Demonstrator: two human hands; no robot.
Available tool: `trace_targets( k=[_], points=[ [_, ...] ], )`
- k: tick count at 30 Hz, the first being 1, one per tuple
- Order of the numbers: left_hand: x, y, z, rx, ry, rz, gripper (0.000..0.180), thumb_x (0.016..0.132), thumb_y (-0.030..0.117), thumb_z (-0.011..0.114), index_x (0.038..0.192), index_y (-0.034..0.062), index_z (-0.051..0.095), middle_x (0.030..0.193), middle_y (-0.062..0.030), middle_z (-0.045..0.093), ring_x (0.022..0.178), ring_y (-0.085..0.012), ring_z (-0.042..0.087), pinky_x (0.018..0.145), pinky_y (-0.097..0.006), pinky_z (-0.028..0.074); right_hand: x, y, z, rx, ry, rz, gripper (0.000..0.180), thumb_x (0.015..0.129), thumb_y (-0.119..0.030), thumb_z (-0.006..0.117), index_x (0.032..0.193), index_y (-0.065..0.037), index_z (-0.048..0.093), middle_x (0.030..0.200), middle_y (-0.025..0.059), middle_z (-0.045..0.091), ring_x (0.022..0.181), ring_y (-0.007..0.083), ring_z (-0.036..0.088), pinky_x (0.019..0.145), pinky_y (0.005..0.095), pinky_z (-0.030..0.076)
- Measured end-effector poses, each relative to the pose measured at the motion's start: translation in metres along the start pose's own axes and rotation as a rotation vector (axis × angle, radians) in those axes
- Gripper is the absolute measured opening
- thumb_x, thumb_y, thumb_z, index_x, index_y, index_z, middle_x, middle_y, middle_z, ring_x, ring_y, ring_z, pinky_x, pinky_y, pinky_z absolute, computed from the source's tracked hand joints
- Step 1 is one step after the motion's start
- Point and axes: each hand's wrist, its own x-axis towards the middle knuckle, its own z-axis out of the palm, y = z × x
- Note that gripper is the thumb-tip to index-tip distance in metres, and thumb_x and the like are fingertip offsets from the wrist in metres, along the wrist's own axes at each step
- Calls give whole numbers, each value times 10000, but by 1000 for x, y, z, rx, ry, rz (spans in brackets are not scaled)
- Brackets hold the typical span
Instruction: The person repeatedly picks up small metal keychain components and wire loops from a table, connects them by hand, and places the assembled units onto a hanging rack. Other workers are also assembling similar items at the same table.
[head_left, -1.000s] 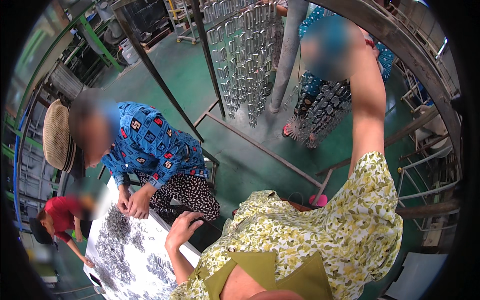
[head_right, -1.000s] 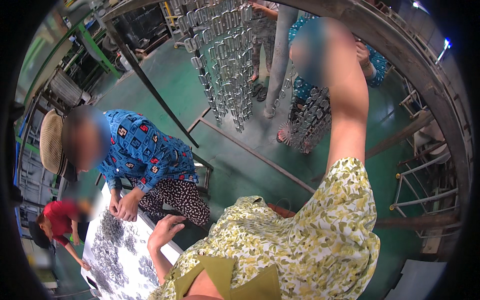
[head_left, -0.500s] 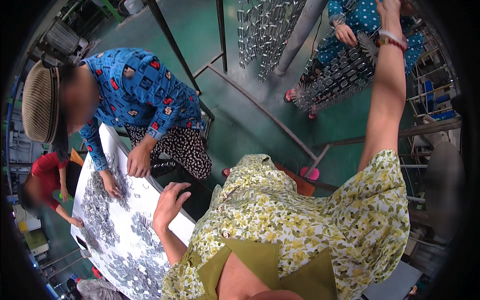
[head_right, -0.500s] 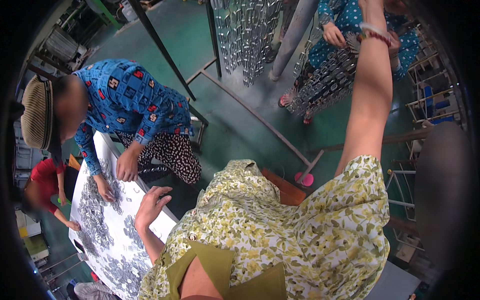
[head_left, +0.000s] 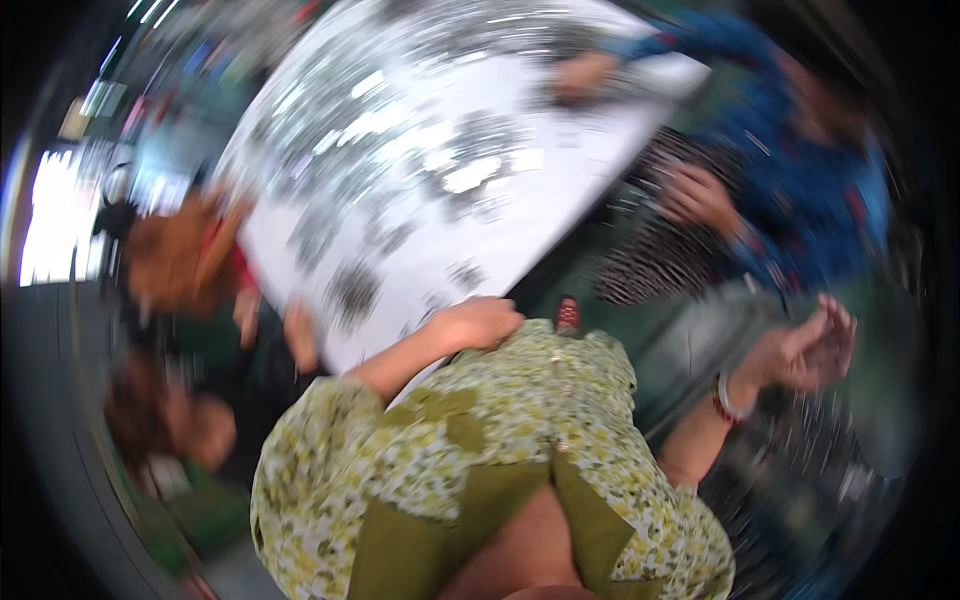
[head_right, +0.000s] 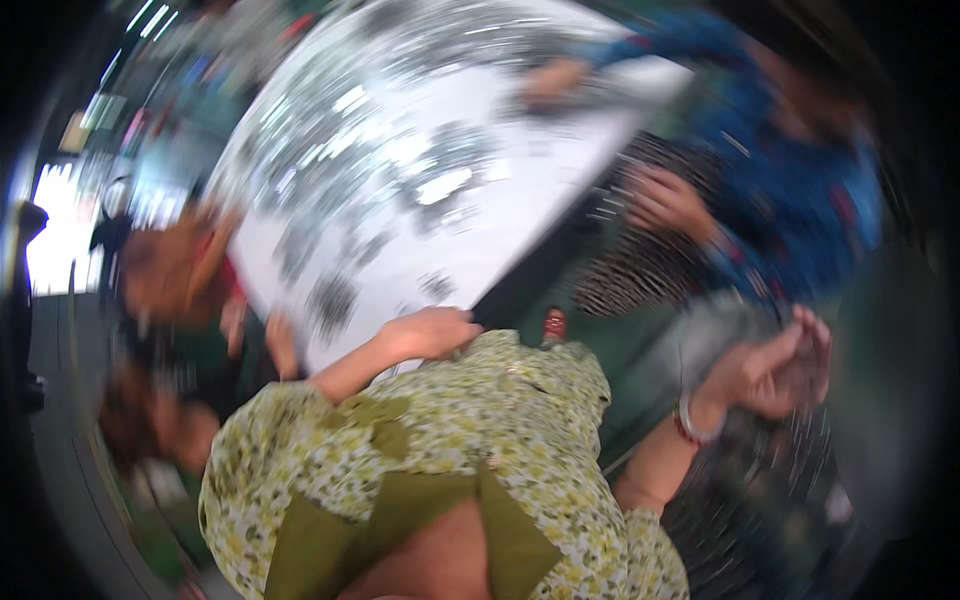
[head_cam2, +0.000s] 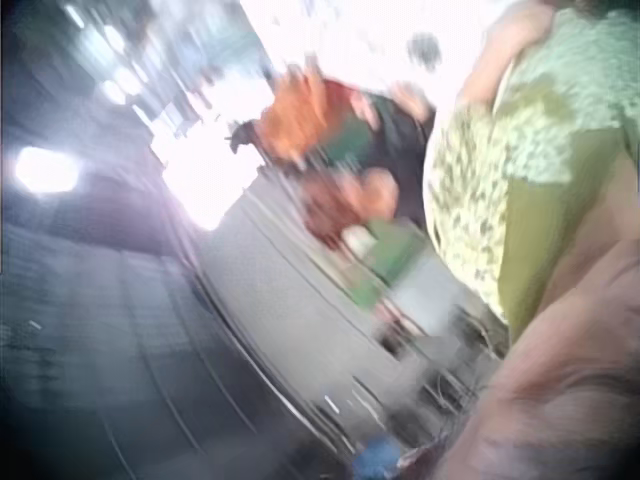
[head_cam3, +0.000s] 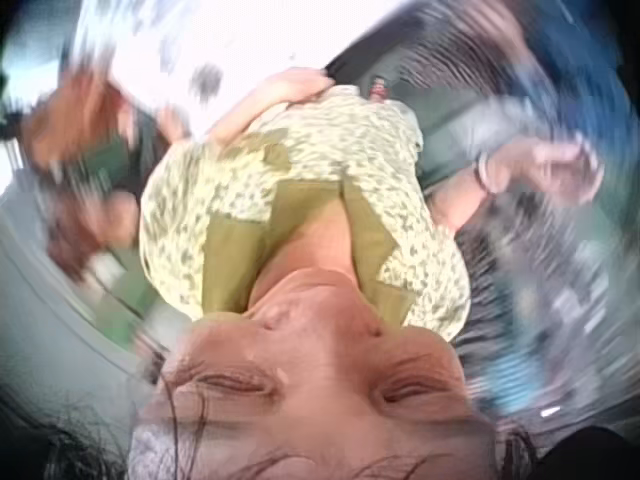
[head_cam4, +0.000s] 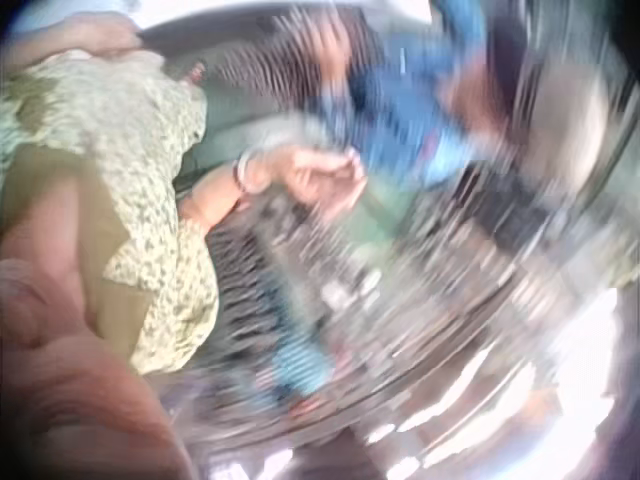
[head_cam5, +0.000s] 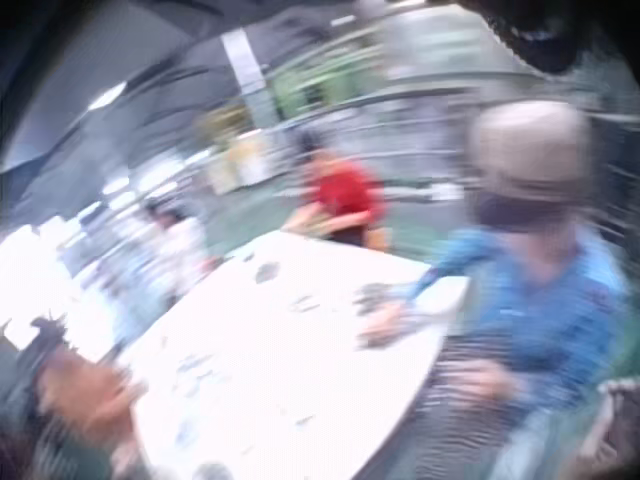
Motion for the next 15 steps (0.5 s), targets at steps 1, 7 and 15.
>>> trace_targets(
  k=[1, 7, 15],
  points=[
    [-17, -9, 25, -21, -33, -109, 115, 731, 81, 604, 757, -29, 627, 804, -222, 652, 776, -387, 647, 649, -469, 518, -14, -21, 27, 130, -77, -58, 238, 898, 103, 525, 1117, 105, 434, 948, 205, 604, 816, 268, 626, 796, 356, 567],
    [-144, 36, 99, -354, 229, -401, 223, 746, 122, 701, 936, 96, 587, 943, -107, 580, 943, -314, 585, 772, -434, 483, -76, -148, 77, 521, -1294, -241, 205, 836, 41, 603, 1040, 30, 626, 921, 172, 628, 830, 315, 603, 736, 422, 488],
    [-166, 40, 155, -703, 484, -555, 236, 715, 158, 742, 891, 113, 593, 901, -106, 571, 940, -320, 583, 766, -438, 472, -311, -35, 187, 27, -1872, -142, 448, 846, -388, 675, 1070, -10, 587, 949, 198, 630, 883, 380, 611, 742, 464, 484]
  ],
)
